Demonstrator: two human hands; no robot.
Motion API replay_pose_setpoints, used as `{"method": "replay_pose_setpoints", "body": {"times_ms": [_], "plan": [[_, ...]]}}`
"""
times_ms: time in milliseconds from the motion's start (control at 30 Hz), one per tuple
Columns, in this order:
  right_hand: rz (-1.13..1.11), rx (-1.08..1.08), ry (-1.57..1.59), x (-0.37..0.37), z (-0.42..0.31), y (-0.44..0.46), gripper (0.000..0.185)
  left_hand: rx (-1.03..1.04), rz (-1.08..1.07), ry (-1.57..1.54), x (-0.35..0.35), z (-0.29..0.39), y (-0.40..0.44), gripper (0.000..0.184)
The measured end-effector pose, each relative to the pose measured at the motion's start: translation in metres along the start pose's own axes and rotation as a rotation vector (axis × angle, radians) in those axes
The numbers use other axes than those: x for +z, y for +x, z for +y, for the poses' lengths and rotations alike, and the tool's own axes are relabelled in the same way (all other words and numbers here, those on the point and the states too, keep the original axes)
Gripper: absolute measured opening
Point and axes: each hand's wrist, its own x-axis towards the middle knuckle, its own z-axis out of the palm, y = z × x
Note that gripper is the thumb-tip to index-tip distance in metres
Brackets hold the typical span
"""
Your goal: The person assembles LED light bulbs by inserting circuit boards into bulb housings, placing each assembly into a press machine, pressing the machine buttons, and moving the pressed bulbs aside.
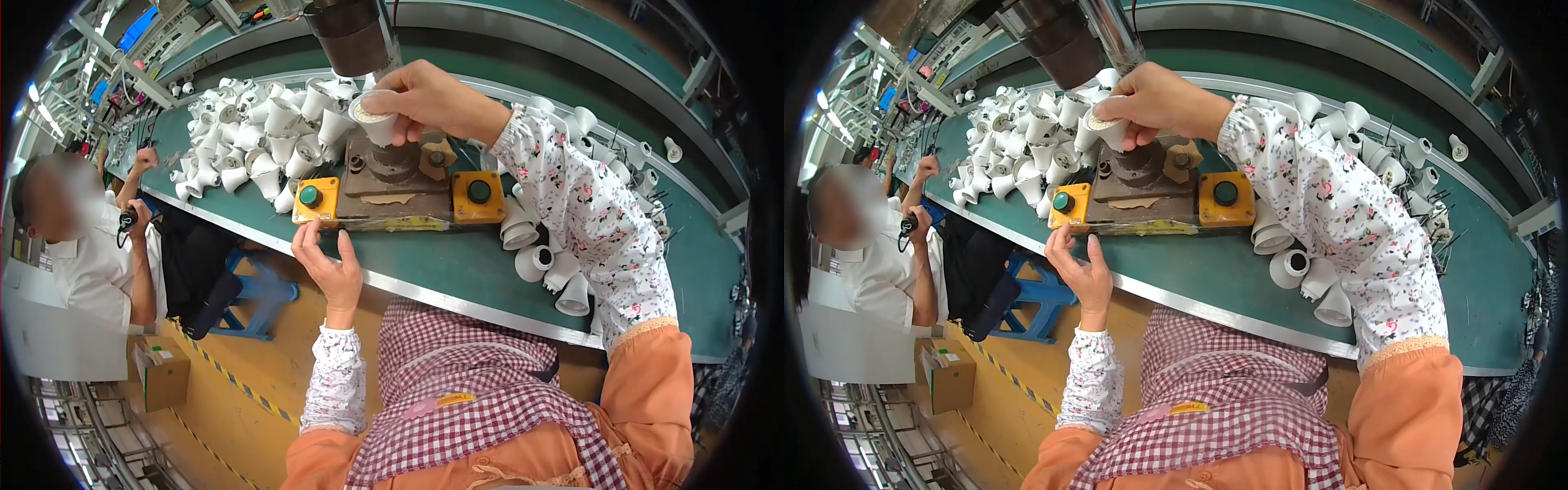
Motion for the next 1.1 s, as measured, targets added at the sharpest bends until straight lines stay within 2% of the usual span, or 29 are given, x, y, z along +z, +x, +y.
{"method": "replay_pose_setpoints", "body": {"times_ms": [133,233,333,433,467,567,600,667,733,833,1100], "plan": [[0.012,0.005,-0.053,-0.006,-0.002,-0.001,0.031,-0.007,0.004,-0.019,0.001,0.001,0.000,0.041],[-0.035,-0.084,-0.075,-0.005,0.002,-0.003,0.032,-0.001,-0.006,-0.009,0.002,0.000,-0.002,0.040],[-0.043,-0.026,-0.027,-0.004,0.005,-0.001,0.033,0.012,-0.001,0.019,0.003,0.000,0.000,0.040],[-0.029,0.015,0.080,0.000,0.009,-0.002,0.038,-0.009,-0.016,0.016,-0.001,0.005,0.002,0.044],[-0.031,0.027,0.106,-0.002,0.009,-0.007,0.049,-0.023,-0.015,-0.002,-0.003,0.004,0.003,0.045],[0.284,-0.249,-0.400,-0.010,0.011,-0.037,0.059,0.047,-0.047,0.068,-0.017,-0.003,0.016,0.051],[0.283,-0.507,-0.642,-0.018,0.021,-0.052,0.058,0.105,-0.073,0.130,-0.024,-0.003,0.024,0.051],[0.106,-0.344,-0.917,-0.019,0.024,-0.095,0.054,0.173,-0.111,0.199,-0.032,-0.003,0.037,0.052],[0.009,-0.380,-1.178,-0.021,0.044,-0.129,0.054,0.245,-0.216,0.236,-0.036,-0.011,0.043,0.051],[-0.010,-0.263,-1.342,-0.014,0.050,-0.156,0.048,0.303,-0.308,0.237,-0.038,-0.013,0.051,0.049],[-0.098,-0.142,-1.276,-0.014,0.046,-0.151,0.058,0.369,-0.411,0.317,-0.036,-0.009,0.062,0.045]]}}
